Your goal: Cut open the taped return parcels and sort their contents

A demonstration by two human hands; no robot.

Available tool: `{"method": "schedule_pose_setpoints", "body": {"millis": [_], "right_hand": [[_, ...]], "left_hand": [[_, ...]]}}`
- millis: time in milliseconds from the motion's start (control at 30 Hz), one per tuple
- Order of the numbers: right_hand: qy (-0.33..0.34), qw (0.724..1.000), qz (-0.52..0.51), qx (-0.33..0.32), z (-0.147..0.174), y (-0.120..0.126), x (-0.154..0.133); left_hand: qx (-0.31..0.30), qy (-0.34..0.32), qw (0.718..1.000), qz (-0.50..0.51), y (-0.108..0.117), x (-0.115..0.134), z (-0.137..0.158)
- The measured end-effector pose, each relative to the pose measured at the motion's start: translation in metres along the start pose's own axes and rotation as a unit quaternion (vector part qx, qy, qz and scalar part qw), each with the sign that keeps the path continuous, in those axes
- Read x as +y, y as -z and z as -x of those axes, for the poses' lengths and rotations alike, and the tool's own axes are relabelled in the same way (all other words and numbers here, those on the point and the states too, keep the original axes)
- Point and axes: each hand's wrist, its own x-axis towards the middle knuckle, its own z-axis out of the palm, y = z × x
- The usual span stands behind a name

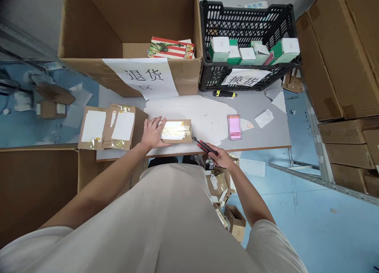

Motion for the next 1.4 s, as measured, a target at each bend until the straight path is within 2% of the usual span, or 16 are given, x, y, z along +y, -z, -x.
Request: {"method": "schedule_pose_setpoints", "body": {"millis": [100,167,333,467,767,1033,1067,1133,1233,1300,1400], "right_hand": [[0.034,0.996,-0.03,0.079,-0.006,-0.005,-0.001],[0.041,0.993,-0.036,0.106,-0.014,-0.012,-0.004],[0.016,0.994,-0.025,0.108,-0.029,-0.032,-0.015],[0.017,0.993,-0.023,0.117,-0.028,-0.036,-0.021],[-0.046,0.997,-0.001,0.061,0.001,-0.031,-0.027],[-0.044,0.994,0.051,0.082,0.033,-0.04,-0.013],[-0.04,0.993,0.051,0.099,0.038,-0.044,-0.011],[-0.008,0.984,0.026,0.175,0.043,-0.053,-0.006],[0.051,0.951,-0.034,0.302,0.03,-0.076,-0.001],[0.063,0.939,-0.074,0.329,0.006,-0.1,0.0],[0.08,0.929,-0.173,0.316,-0.04,-0.142,-0.004]], "left_hand": [[0.002,-0.004,1.0,0.005,0.0,-0.001,0.001],[0.006,-0.005,1.0,0.01,0.0,-0.001,0.001],[0.014,-0.004,1.0,0.024,0.0,-0.002,0.002],[0.01,-0.008,0.999,0.035,0.001,-0.003,0.003],[0.0,-0.024,0.997,0.071,0.002,-0.006,0.006],[0.026,-0.054,0.993,0.1,-0.002,-0.01,0.008],[0.028,-0.047,0.994,0.1,-0.002,-0.01,0.007],[0.035,-0.018,0.995,0.095,-0.002,-0.007,0.005],[0.047,0.046,0.995,0.081,0.001,-0.002,0.002],[0.05,0.071,0.994,0.069,0.005,0.002,0.003],[0.036,0.091,0.994,0.053,0.01,0.004,0.011]]}}
